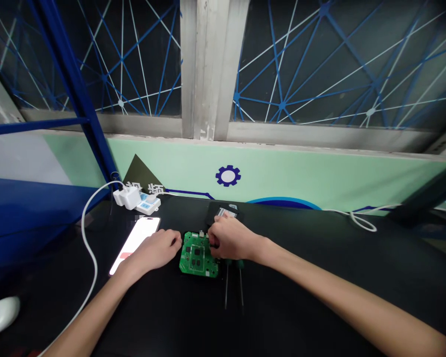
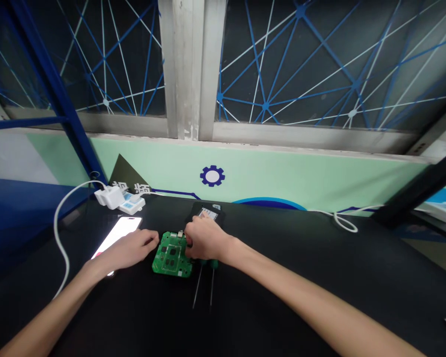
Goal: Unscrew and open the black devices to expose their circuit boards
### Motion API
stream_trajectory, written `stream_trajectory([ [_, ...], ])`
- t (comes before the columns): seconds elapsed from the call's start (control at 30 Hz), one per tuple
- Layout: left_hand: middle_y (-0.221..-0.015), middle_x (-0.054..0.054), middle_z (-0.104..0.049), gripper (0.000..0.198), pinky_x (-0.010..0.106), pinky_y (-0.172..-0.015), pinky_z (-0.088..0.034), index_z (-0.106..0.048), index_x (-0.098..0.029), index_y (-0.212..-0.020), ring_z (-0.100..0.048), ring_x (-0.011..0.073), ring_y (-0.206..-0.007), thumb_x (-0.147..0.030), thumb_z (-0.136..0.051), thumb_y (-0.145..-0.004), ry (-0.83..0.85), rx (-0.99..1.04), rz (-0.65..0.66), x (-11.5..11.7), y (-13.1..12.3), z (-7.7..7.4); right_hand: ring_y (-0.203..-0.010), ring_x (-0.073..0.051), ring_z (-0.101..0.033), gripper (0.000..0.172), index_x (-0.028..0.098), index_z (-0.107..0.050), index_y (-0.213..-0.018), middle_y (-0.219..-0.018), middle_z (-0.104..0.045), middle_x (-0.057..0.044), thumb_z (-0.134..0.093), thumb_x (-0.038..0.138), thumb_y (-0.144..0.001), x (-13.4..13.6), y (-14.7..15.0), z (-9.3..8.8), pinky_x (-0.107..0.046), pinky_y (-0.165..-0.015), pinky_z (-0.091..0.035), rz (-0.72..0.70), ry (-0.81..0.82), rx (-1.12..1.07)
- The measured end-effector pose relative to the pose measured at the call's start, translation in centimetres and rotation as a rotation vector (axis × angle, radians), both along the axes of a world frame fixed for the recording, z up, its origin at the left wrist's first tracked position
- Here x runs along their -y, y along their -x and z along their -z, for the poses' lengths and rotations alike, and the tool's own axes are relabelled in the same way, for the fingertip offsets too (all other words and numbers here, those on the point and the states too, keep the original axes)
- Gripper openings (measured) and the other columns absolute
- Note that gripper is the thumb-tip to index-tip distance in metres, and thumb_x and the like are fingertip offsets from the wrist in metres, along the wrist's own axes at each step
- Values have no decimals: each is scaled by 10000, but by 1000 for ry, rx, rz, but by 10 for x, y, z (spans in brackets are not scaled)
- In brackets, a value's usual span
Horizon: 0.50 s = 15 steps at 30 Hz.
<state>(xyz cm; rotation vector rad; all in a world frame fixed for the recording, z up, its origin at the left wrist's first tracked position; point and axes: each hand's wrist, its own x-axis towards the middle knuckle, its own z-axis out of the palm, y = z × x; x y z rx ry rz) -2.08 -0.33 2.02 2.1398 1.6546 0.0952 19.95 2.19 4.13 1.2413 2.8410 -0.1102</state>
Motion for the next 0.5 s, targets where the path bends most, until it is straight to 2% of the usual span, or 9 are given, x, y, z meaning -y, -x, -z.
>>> stream_trajectory([
  [0.13, -627, -17, -509, 276, 261, -533, -274, -490, -220, -686, -500, 157, -593, -274, -369, -928, 11, 25, 18, -2, 1, -1, -821, -213, -611, 102, 186, -648, -622, -678, -689, -13, -711, 211, -698, 0, -8, 3, -347, -837, -355, -27, 13, -121],
  [0.33, -633, -4, -558, 281, 266, -539, -290, -520, -217, -682, -519, 165, -593, -309, -401, -919, 19, 24, 19, -3, 2, 0, -879, -185, -595, 66, 188, -685, -738, -760, -714, 7, -749, 185, -723, -1, -21, 17, -345, -889, -340, -65, 53, -383],
  [0.5, -627, -5, -533, 246, 267, -514, -267, -527, -221, -687, -500, 170, -587, -293, -426, -899, 34, 15, -16, -1, 1, -3, -904, -194, -579, 60, 202, -693, -784, -791, -715, 0, -751, 194, -772, 2, -28, 25, -370, -924, -356, -51, 6, -566],
])
